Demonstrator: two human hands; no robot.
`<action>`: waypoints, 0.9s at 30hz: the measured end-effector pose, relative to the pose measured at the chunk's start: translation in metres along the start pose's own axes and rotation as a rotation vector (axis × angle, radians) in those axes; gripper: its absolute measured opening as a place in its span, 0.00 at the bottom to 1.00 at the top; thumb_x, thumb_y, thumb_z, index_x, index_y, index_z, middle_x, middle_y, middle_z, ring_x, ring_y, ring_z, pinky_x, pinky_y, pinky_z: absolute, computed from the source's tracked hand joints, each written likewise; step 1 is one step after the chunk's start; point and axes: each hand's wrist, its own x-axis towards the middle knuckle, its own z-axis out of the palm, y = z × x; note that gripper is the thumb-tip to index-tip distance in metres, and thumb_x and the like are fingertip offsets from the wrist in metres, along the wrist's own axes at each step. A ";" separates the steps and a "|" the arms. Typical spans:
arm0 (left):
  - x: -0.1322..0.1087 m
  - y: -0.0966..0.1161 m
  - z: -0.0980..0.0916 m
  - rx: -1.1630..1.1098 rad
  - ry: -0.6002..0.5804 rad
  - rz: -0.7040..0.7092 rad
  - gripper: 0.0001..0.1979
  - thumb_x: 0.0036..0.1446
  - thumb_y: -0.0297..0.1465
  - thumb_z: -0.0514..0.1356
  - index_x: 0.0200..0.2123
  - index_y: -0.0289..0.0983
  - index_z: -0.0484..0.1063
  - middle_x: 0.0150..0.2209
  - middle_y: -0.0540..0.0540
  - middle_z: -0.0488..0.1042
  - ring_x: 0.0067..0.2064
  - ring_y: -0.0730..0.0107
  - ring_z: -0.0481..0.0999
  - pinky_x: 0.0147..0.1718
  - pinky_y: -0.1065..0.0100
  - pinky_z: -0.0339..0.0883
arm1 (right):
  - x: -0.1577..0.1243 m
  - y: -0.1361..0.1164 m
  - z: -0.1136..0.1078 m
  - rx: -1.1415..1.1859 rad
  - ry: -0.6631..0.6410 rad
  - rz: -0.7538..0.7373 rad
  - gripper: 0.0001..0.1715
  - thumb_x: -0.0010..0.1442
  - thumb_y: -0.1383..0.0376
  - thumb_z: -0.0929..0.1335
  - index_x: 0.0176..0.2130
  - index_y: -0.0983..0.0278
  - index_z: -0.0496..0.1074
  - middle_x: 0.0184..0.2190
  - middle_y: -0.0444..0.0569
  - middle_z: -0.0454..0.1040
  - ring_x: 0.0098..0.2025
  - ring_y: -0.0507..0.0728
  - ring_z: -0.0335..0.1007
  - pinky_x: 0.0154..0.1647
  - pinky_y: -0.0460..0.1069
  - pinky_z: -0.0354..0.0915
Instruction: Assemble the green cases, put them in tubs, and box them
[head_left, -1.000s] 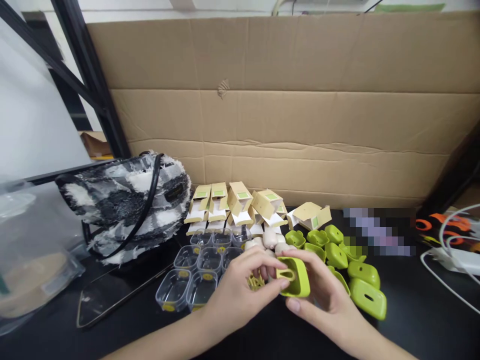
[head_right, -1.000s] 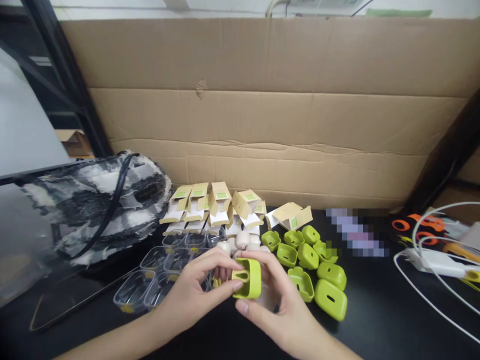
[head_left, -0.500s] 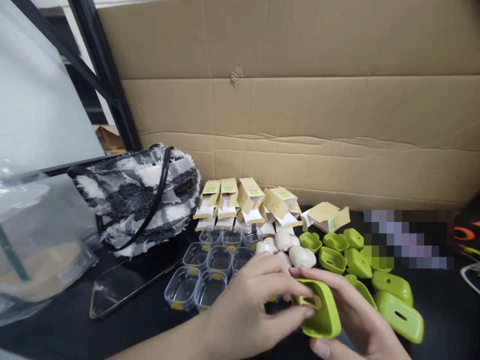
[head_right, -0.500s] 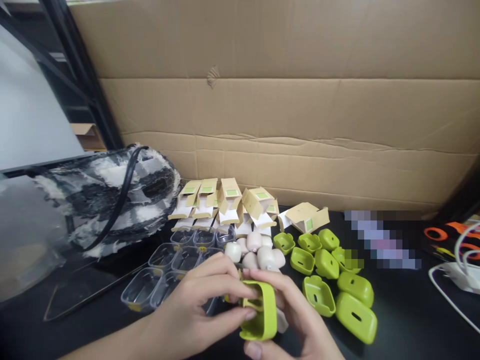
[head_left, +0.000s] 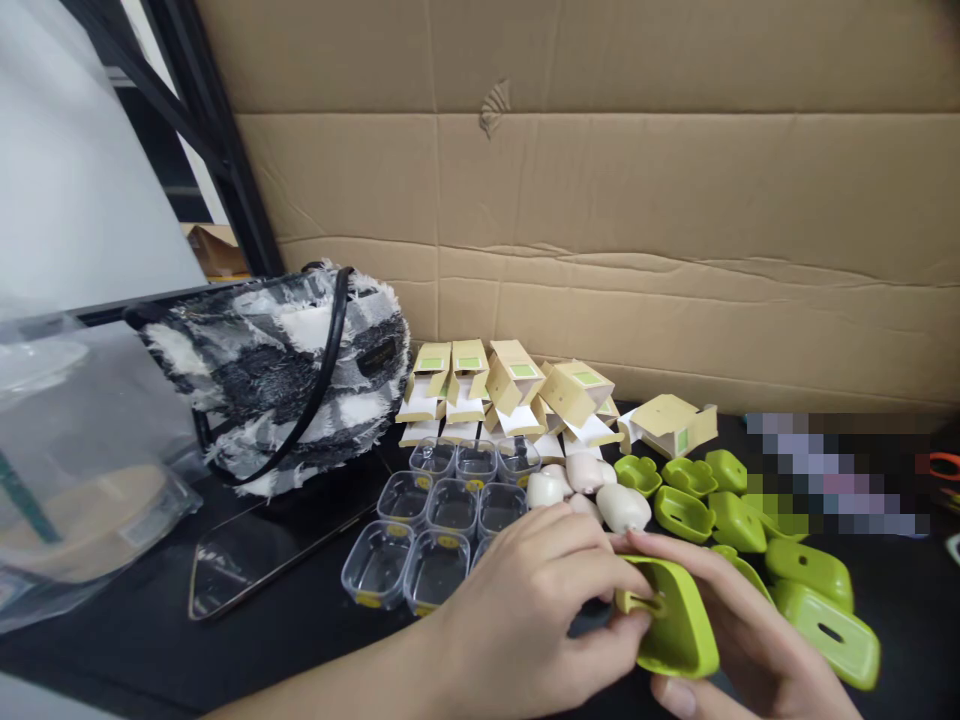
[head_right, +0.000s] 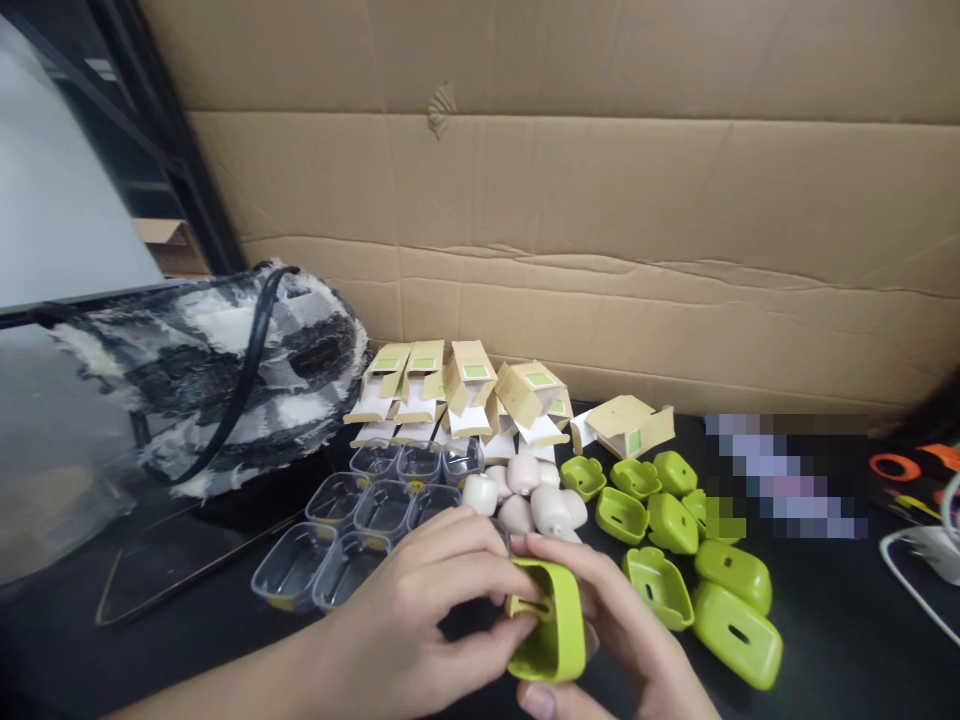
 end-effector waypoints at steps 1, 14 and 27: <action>0.000 0.000 0.000 0.004 0.002 0.003 0.05 0.57 0.22 0.62 0.35 0.32 0.78 0.29 0.46 0.77 0.32 0.68 0.73 0.36 0.68 0.68 | 0.001 0.000 -0.001 -0.018 -0.024 -0.015 0.37 0.55 0.66 0.75 0.57 0.37 0.66 0.58 0.37 0.74 0.58 0.60 0.72 0.54 0.47 0.71; -0.001 -0.001 0.003 -0.036 0.022 -0.012 0.02 0.53 0.20 0.65 0.30 0.30 0.78 0.25 0.46 0.75 0.30 0.69 0.72 0.32 0.71 0.66 | 0.000 0.000 0.003 0.034 -0.059 -0.066 0.39 0.57 0.70 0.73 0.58 0.37 0.63 0.57 0.39 0.75 0.56 0.58 0.74 0.53 0.44 0.71; -0.001 0.002 0.004 -0.337 0.011 -0.291 0.07 0.46 0.17 0.67 0.25 0.33 0.81 0.23 0.50 0.74 0.27 0.73 0.72 0.29 0.75 0.68 | 0.000 -0.004 0.005 -0.047 -0.017 -0.077 0.38 0.51 0.65 0.78 0.56 0.40 0.67 0.50 0.42 0.79 0.50 0.61 0.78 0.46 0.48 0.77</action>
